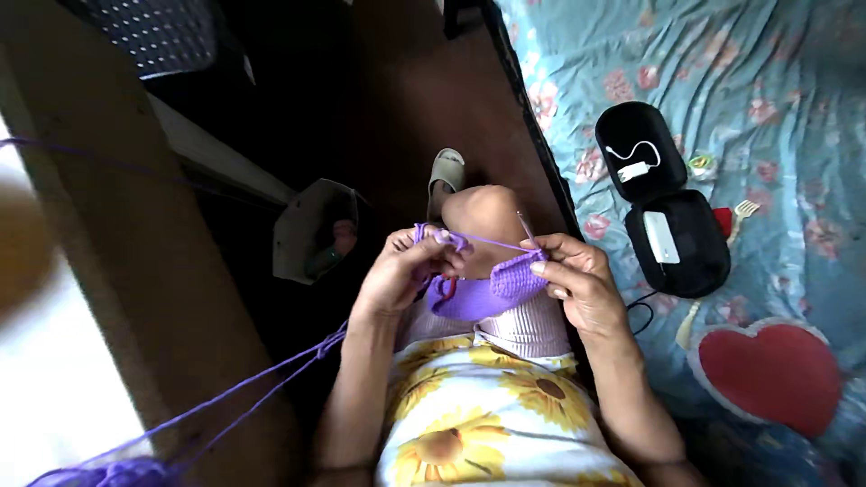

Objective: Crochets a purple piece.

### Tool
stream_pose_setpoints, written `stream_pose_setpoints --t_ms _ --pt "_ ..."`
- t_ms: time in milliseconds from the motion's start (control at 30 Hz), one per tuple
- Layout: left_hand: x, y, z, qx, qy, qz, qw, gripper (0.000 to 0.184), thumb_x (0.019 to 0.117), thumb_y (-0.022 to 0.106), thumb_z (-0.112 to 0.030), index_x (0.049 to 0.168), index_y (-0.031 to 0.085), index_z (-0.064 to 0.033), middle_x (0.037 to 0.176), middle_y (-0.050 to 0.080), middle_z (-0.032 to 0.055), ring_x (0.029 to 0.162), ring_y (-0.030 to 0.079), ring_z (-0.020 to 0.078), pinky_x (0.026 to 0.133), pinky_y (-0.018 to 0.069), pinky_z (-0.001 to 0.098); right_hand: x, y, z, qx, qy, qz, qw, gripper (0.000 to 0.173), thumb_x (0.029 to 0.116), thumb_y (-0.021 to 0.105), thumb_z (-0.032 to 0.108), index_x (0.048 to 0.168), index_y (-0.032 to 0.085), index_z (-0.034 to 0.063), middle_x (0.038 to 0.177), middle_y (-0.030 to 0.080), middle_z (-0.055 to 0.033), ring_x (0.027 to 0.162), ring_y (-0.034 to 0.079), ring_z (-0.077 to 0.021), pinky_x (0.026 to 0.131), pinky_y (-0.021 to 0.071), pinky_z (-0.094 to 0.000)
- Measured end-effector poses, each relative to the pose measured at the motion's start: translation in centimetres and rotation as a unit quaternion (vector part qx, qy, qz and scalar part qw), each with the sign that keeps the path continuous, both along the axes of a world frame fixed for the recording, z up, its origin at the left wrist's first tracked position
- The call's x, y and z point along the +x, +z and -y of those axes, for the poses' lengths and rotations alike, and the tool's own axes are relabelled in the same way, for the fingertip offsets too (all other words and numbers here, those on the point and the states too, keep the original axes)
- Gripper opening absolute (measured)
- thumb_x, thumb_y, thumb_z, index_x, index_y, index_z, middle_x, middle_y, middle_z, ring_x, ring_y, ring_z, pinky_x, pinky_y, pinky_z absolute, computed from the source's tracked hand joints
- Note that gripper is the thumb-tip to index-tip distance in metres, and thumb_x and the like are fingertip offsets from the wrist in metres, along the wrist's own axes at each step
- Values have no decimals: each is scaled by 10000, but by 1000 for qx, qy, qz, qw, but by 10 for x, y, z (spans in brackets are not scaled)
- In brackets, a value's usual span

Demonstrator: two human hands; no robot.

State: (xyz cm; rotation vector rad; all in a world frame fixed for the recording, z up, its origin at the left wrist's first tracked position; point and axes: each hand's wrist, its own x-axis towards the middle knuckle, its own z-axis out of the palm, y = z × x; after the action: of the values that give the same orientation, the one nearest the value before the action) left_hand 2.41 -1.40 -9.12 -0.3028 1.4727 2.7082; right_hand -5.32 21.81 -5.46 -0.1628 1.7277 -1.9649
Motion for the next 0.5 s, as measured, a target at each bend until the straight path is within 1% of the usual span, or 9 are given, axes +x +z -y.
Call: stream_pose_setpoints --t_ms 67,100,167,200,233,300,367,433,500 --pt "2 2 16 -38 -32 10 999 307 1043 506 -229 915 762 -119 895 764 28 695 708 72 628 598 222 -4 3 -3 9 7 -3 1000 235 844 614 -59 1003 759 36 756 698 22 492 427 60 445 329 -111" --pt "3 5 22 -61 -39 18 997 337 1058 474 -234 937 763 -109 872 763 22 667 697 58 598 585 206 -6 4 -4 13 11 -8 1000 227 839 611 -56 979 758 45 744 692 30 492 427 61 445 329 -112" --pt "4 12 30 -91 -40 26 995 410 1093 376 -237 1047 751 -79 876 755 12 641 678 41 568 572 183 -10 6 -6 16 17 -18 1000 219 835 605 -57 954 751 55 721 674 39 487 423 57 439 326 -114" --pt "4 14 33 -88 -33 24 995 419 1098 358 -245 1089 742 -78 897 759 13 631 676 39 558 570 180 -13 8 -6 15 20 -23 999 216 831 603 -54 946 747 58 715 667 42 489 425 54 441 328 -117" --pt "3 16 37 -74 -25 18 997 415 1099 367 -271 1109 744 -98 911 766 10 621 674 34 547 564 176 -15 10 -7 13 25 -30 999 216 831 602 -52 945 744 63 718 670 45 494 434 54 445 335 -116" --pt "3 19 43 -33 -12 -9 999 396 1092 417 -355 1113 754 -148 890 767 -10 590 658 19 520 547 161 -20 13 -10 7 31 -43 999 220 835 600 -49 944 747 72 731 679 49 497 444 57 447 342 -113" --pt "3 22 47 -6 4 -29 1000 386 1073 455 -415 1041 757 -176 798 734 -43 551 627 5 494 523 150 -26 17 -13 4 29 -52 998 221 828 597 -42 933 744 85 731 670 57 493 437 56 441 338 -113" --pt "4 26 53 -3 16 -28 999 417 1076 437 -425 941 739 -170 702 683 -54 519 591 2 479 493 145 -33 19 -19 3 22 -57 998 211 826 599 -37 913 738 95 722 663 64 487 428 58 434 328 -112" --pt "7 33 59 -18 24 -20 999 447 1076 436 -427 862 726 -163 654 655 -56 497 576 1 467 484 143 -39 20 -25 4 10 -60 998 212 813 601 -36 887 737 109 700 652 74 472 412 67 423 310 -109"
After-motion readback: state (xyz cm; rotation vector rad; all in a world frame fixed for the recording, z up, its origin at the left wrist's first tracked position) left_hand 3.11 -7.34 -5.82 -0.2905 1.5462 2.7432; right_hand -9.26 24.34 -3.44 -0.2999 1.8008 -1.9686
